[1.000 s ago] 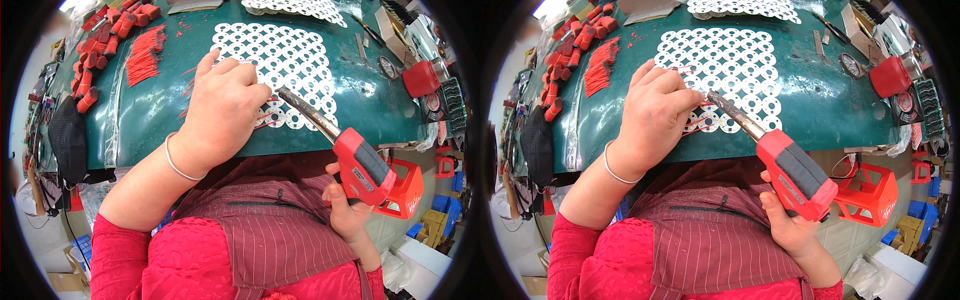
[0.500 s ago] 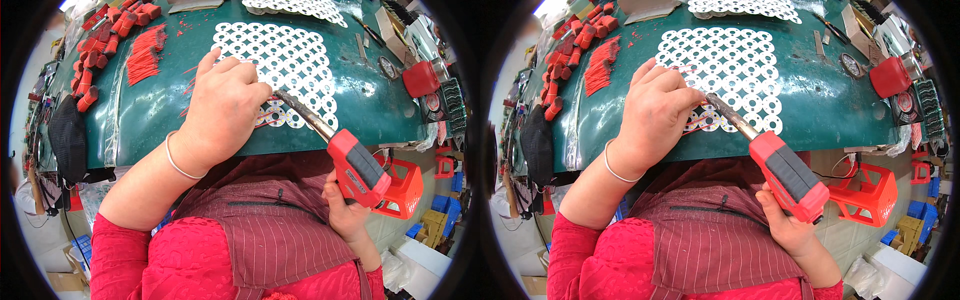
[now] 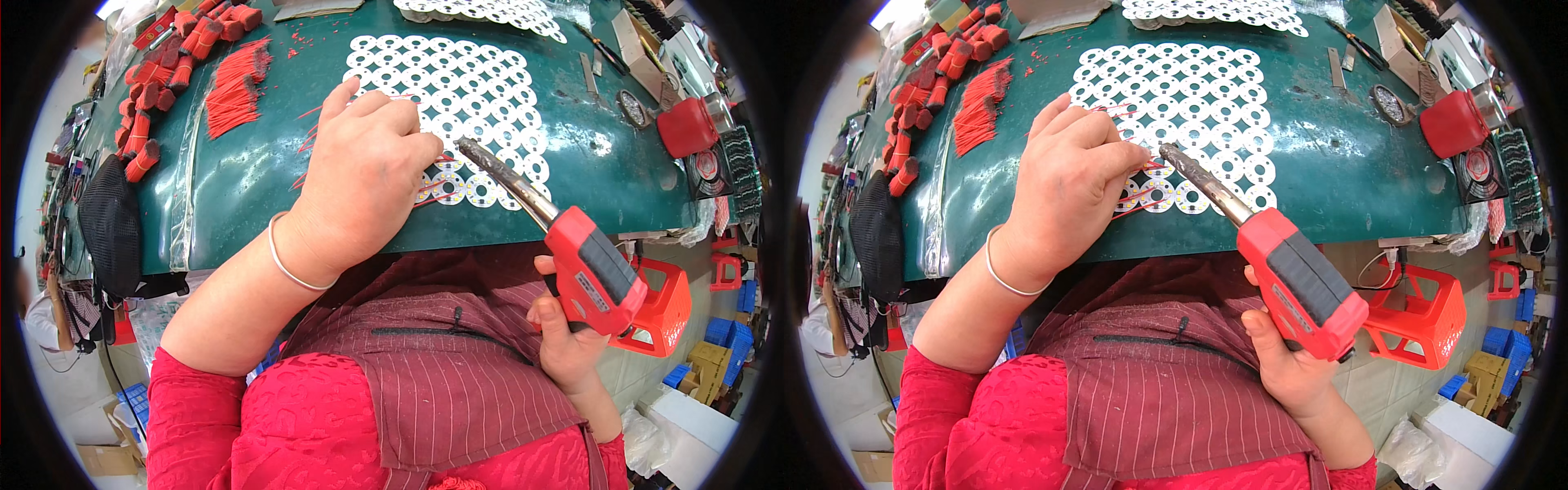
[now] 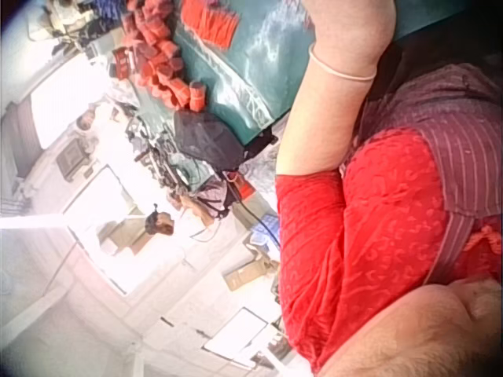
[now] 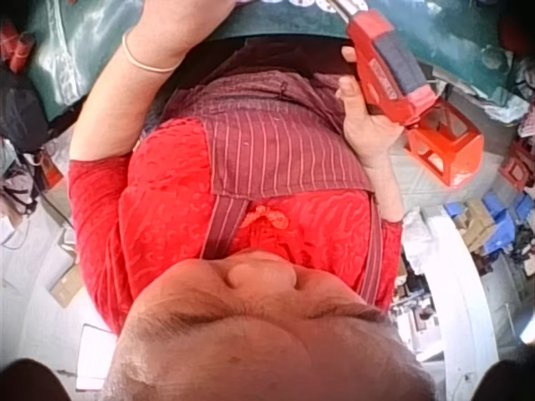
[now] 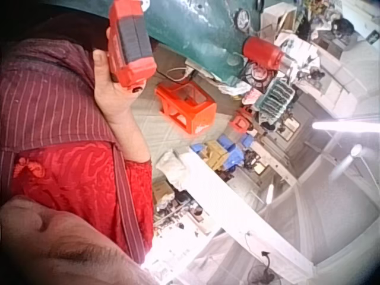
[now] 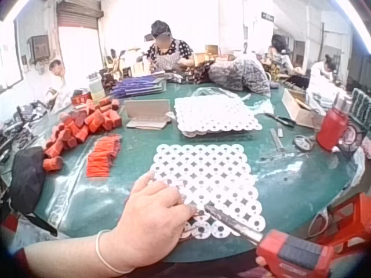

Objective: The person connects red wires to circular LED panels using a handheld soldering iron, attaching them one by one as the panels are arranged on an assembly grid.

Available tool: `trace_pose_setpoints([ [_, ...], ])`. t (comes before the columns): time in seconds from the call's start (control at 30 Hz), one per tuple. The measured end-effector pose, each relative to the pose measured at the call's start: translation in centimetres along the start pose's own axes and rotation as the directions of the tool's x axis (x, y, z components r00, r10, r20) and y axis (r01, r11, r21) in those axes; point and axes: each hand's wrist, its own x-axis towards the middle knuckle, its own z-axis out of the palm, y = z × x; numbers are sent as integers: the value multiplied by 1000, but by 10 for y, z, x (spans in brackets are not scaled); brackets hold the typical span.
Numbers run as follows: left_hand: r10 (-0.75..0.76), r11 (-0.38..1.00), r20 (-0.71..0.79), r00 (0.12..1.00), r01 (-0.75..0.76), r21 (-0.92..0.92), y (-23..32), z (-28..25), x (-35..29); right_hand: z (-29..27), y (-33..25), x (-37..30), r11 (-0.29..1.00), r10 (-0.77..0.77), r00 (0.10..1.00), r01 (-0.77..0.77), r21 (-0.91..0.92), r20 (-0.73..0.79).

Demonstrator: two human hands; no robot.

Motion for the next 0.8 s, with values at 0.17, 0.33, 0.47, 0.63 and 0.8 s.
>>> trace_pose_setpoints([
  [0.17,11,999,-16,1000,-12,-44,-3,2,1,-1,0,0,1000,3,1000,-3,17,-10],
  [0.33,-69,972,-8,998,66,-225,-4,-2,2,1,-4,2,998,6,1000,-4,68,-30],
  [0.47,-118,940,-7,993,110,-323,-5,-11,6,2,-5,1,994,25,998,-18,109,-55],
  [0.63,-135,938,-14,991,123,-323,-8,-25,20,3,-7,4,989,34,996,-21,145,-84],
  [0.8,-8,1000,39,999,8,-14,-8,-16,24,5,-13,10,964,113,981,-69,256,-158],
])
